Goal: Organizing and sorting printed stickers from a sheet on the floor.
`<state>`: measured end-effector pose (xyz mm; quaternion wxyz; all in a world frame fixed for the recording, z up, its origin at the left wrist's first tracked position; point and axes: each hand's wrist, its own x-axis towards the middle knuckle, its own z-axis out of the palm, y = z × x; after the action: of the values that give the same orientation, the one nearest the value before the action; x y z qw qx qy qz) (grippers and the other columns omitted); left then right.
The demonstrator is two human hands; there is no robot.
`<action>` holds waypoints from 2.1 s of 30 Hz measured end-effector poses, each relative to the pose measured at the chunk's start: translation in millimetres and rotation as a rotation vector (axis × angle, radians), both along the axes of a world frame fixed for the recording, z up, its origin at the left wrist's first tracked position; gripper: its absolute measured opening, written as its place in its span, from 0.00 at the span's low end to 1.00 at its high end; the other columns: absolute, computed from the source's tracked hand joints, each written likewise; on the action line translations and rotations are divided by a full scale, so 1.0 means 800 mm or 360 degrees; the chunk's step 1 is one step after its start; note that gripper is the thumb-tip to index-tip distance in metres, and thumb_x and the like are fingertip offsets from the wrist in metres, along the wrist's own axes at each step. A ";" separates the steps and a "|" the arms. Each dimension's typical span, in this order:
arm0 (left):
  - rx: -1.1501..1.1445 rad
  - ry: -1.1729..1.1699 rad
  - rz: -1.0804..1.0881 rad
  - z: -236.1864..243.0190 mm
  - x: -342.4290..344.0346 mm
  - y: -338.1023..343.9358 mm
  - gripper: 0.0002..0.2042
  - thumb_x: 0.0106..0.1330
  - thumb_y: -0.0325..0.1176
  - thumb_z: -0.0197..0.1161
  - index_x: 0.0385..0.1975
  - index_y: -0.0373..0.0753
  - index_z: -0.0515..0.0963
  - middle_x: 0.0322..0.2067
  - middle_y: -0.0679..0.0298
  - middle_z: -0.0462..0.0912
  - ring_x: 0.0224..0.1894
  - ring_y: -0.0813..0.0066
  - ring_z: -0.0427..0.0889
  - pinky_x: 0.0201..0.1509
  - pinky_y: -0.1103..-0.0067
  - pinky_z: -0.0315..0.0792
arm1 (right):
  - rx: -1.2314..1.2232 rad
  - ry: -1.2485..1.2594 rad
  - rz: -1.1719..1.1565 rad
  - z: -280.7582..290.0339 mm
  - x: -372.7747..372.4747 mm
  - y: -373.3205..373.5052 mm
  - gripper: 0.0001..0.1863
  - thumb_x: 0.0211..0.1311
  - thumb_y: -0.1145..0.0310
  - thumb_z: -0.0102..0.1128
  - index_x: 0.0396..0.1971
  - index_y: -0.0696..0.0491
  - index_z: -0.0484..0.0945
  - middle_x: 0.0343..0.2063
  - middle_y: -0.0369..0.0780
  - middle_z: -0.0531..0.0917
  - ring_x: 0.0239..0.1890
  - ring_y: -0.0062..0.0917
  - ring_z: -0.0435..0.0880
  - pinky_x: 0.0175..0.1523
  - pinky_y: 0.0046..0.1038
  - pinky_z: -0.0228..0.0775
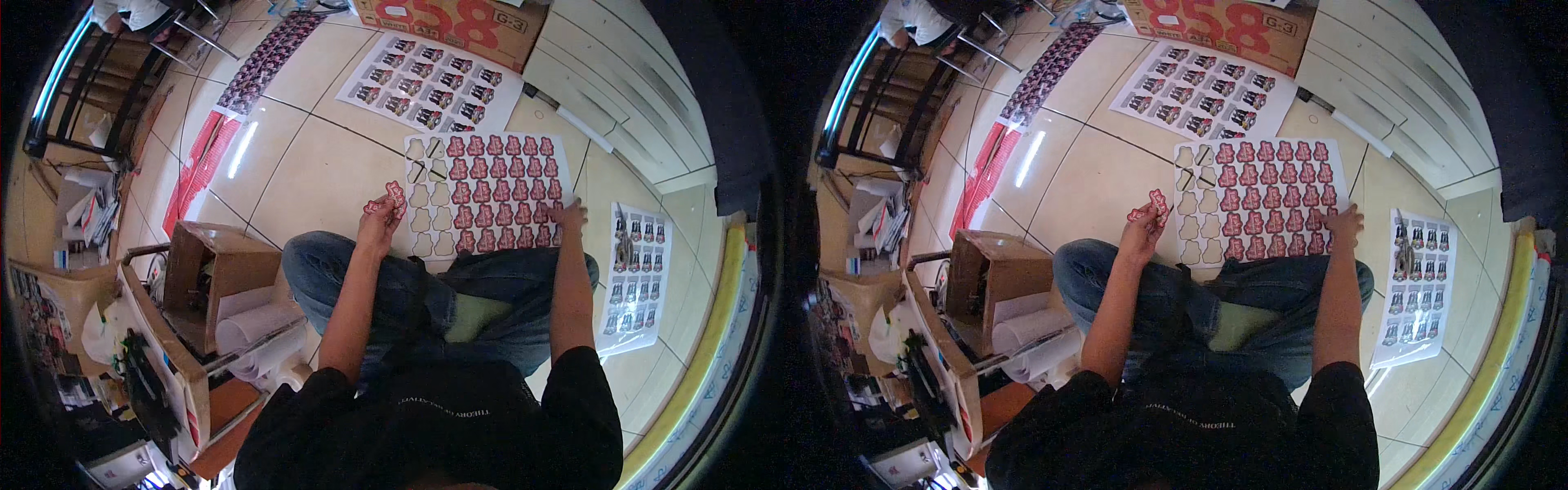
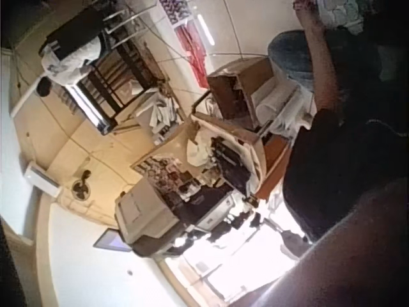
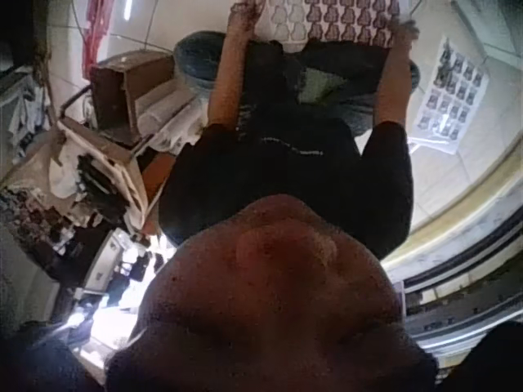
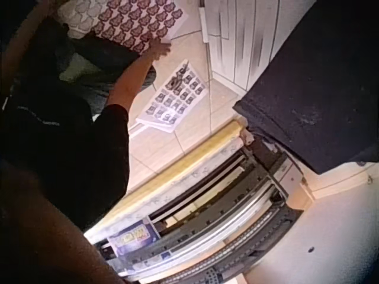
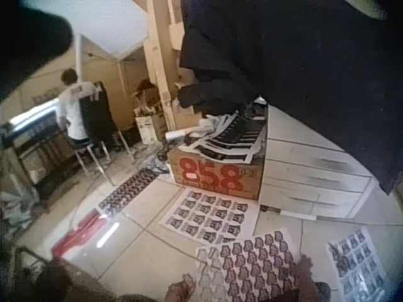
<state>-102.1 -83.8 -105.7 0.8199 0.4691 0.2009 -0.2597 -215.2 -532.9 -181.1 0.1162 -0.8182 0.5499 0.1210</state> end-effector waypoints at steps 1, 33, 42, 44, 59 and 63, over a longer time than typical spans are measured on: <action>-0.0019 -0.0003 0.0009 0.007 -0.005 0.006 0.11 0.66 0.30 0.56 0.47 0.36 0.73 0.38 0.67 0.80 0.40 0.79 0.78 0.48 0.80 0.72 | 0.0044 -0.0014 0.0000 -0.006 -0.006 -0.013 0.68 0.26 0.38 0.74 0.66 0.53 0.45 0.63 0.54 0.57 0.64 0.54 0.56 0.64 0.46 0.57; -0.0442 -0.0483 0.0809 0.031 0.053 0.150 0.11 0.65 0.30 0.57 0.47 0.38 0.74 0.38 0.69 0.80 0.40 0.81 0.77 0.46 0.84 0.71 | 0.1504 -0.1684 0.0247 0.141 0.059 0.137 0.27 0.63 0.75 0.51 0.62 0.58 0.59 0.53 0.39 0.73 0.54 0.25 0.72 0.61 0.27 0.60; -0.0316 -0.0442 0.1046 0.061 0.066 0.136 0.13 0.66 0.31 0.57 0.49 0.37 0.73 0.37 0.69 0.79 0.40 0.81 0.77 0.46 0.83 0.70 | 0.0461 -0.0967 0.1827 0.324 0.193 0.196 0.21 0.62 0.63 0.54 0.52 0.58 0.71 0.45 0.53 0.78 0.48 0.45 0.77 0.54 0.34 0.68; -0.0260 -0.0528 0.1047 0.059 0.067 0.139 0.13 0.66 0.31 0.57 0.49 0.37 0.73 0.38 0.68 0.79 0.41 0.80 0.77 0.46 0.83 0.70 | 0.0583 -0.1036 0.2127 0.366 0.247 0.218 0.21 0.62 0.65 0.54 0.53 0.57 0.70 0.46 0.51 0.77 0.49 0.40 0.76 0.56 0.32 0.66; -0.0512 -0.0251 0.1010 0.042 0.079 0.139 0.09 0.67 0.28 0.54 0.44 0.36 0.73 0.32 0.67 0.78 0.33 0.79 0.77 0.38 0.85 0.73 | 0.1016 -0.2460 0.0543 0.446 0.356 0.121 0.23 0.62 0.77 0.47 0.59 0.57 0.61 0.49 0.43 0.76 0.47 0.27 0.79 0.50 0.29 0.73; -0.0405 -0.0299 0.0845 0.060 0.073 0.125 0.09 0.66 0.30 0.56 0.44 0.36 0.73 0.33 0.69 0.77 0.34 0.80 0.75 0.39 0.85 0.70 | 0.1259 -0.2681 0.0137 0.349 0.398 0.121 0.27 0.59 0.83 0.43 0.60 0.54 0.60 0.52 0.41 0.73 0.51 0.30 0.75 0.54 0.32 0.69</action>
<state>-43.6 16.1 -58.0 0.9261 0.3158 0.2057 -0.0151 103.4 -435.9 98.0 0.7427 -0.5568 0.1723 -0.3298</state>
